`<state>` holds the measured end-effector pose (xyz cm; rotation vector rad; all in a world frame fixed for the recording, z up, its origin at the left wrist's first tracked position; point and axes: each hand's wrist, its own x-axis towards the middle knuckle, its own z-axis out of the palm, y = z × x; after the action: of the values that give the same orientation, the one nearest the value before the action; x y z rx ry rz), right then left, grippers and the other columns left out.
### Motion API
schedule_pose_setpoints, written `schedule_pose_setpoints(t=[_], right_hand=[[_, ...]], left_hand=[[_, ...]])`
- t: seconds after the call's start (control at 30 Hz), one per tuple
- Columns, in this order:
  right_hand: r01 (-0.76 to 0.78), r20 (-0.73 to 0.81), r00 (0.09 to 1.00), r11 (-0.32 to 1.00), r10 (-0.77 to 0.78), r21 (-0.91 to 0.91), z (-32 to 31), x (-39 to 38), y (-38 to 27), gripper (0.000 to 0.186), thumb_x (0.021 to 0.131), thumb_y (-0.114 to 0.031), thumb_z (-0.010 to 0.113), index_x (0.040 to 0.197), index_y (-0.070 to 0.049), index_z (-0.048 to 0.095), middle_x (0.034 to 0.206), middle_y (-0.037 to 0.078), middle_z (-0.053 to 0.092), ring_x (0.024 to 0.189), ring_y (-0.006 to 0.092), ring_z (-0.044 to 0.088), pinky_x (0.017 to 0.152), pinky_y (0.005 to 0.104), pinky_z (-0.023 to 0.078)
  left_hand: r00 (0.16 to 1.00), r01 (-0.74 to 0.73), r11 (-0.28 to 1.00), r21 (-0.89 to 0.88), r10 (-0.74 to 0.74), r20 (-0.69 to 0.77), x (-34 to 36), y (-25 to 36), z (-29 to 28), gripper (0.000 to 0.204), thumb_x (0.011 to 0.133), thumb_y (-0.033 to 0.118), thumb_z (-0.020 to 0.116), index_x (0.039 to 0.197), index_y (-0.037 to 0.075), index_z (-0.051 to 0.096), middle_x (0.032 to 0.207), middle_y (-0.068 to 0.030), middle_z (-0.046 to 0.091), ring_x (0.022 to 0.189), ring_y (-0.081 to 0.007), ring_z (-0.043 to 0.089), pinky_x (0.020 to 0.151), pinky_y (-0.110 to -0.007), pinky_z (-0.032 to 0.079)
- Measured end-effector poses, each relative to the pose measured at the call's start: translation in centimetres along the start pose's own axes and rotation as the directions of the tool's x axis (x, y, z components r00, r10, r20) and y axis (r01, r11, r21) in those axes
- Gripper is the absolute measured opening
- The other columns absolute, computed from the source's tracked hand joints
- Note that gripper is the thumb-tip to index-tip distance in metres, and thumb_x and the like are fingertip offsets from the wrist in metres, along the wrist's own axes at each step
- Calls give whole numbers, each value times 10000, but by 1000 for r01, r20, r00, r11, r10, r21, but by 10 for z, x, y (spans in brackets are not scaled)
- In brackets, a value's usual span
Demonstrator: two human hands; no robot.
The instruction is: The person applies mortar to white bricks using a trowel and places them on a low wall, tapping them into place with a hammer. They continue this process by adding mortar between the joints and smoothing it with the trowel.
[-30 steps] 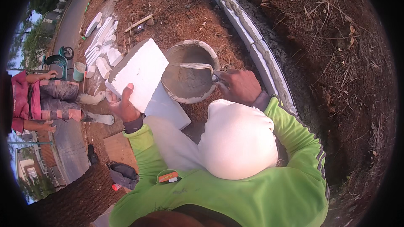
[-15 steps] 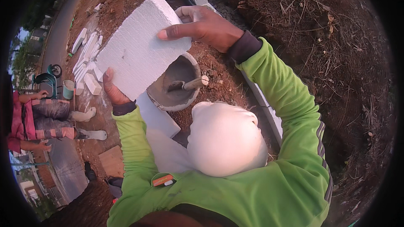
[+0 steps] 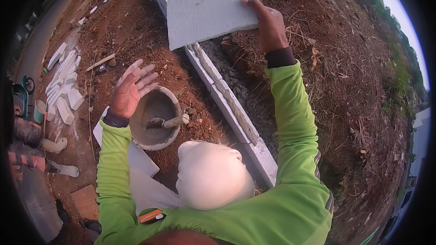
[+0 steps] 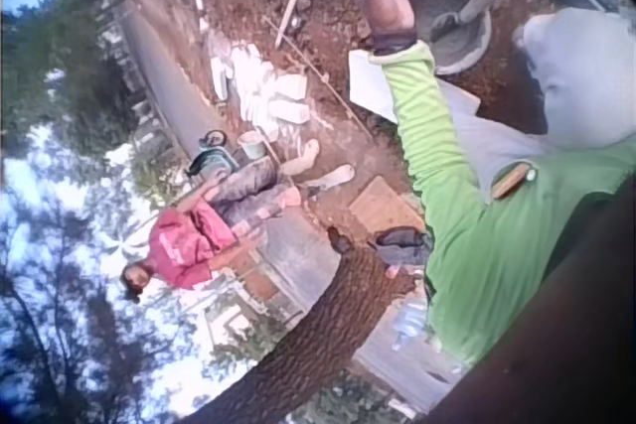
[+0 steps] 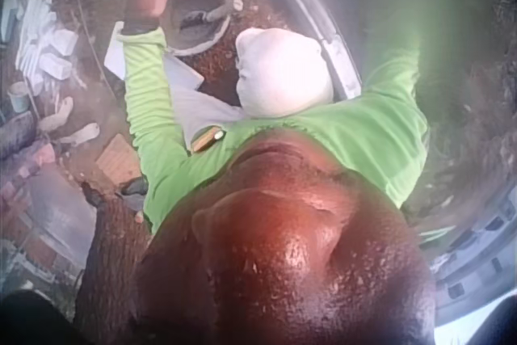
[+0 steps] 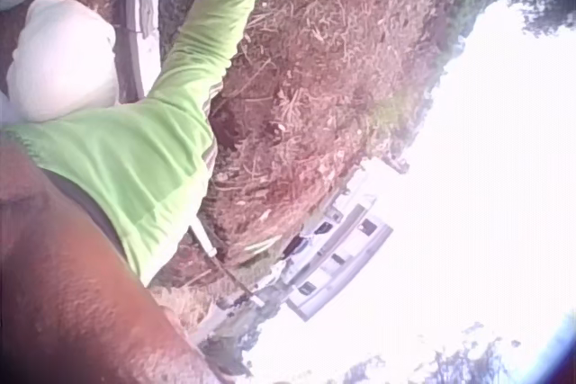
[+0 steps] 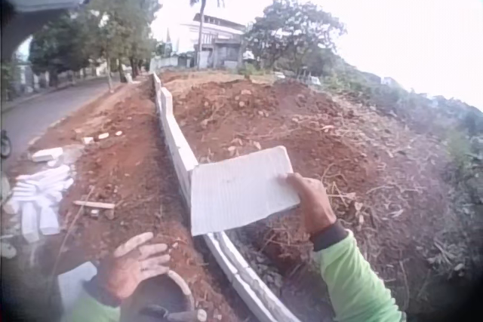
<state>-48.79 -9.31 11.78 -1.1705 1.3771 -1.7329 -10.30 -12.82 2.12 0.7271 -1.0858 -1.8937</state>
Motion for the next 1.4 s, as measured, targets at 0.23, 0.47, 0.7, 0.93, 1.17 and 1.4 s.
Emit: schedule_pose_setpoints(t=[0.23, 0.47, 0.7, 0.93, 1.17, 1.4], right_hand=[[46, -99, 984, 753, -146, -656, -31, 60, 18, 685, 724, -575, 793, 968, 63, 761, 871, 159, 765, 761, 252, 759, 744, 354, 606], [-38, -25, 999, 484, 32, -874, 8, 92, 93, 778, 682, -668, 758, 983, 50, 783, 927, 199, 771, 859, 336, 764, 823, 408, 598], [-17, 77, 971, 382, 228, -924, 58, 118, 169, 784, 690, -698, 759, 1032, 6, 791, 1027, 193, 768, 941, 339, 757, 864, 415, 592], [27, 116, 962, 336, 248, -941, 97, 150, 228, 764, 691, -701, 758, 1043, -24, 792, 1059, 203, 762, 992, 352, 749, 907, 419, 588], [23, 113, 957, 320, 266, -947, 129, 173, 248, 782, 706, -684, 746, 1142, -35, 762, 1133, 219, 743, 1048, 380, 731, 932, 442, 582], [63, 135, 966, 308, 218, -949, 145, 188, 256, 777, 715, -691, 743, 1138, -39, 765, 1137, 222, 742, 1064, 393, 723, 936, 453, 578]], left_hand=[[938, -6, 983, 185, 70, -340, -88, -9, -91, 605, 989, 244, 679, 1495, 13, 443, 1337, -182, 619, 1227, -308, 632, 1069, -451, 488], [746, -9, 983, 182, 128, -654, -177, -37, -160, 486, 1021, 249, 636, 1429, 22, 501, 1344, -182, 592, 1228, -318, 613, 1076, -459, 482], [652, 49, 978, 202, 122, -748, -218, -54, -178, 472, 1035, 250, 611, 1435, 27, 494, 1347, -196, 586, 1231, -331, 614, 1071, -451, 491], [539, 101, 978, 181, 99, -836, -246, -71, -186, 458, 1042, 247, 601, 1426, 21, 494, 1341, -213, 590, 1231, -326, 617, 1073, -447, 495], [493, 79, 988, 133, 77, -867, -278, -74, -192, 479, 1034, 255, 620, 1430, 21, 487, 1333, -219, 594, 1223, -336, 626, 1073, -446, 507], [447, 148, 981, 123, 45, -893, -286, -71, -190, 472, 1043, 259, 604, 1438, 31, 479, 1354, -193, 582, 1216, -319, 638, 1066, -441, 502]])
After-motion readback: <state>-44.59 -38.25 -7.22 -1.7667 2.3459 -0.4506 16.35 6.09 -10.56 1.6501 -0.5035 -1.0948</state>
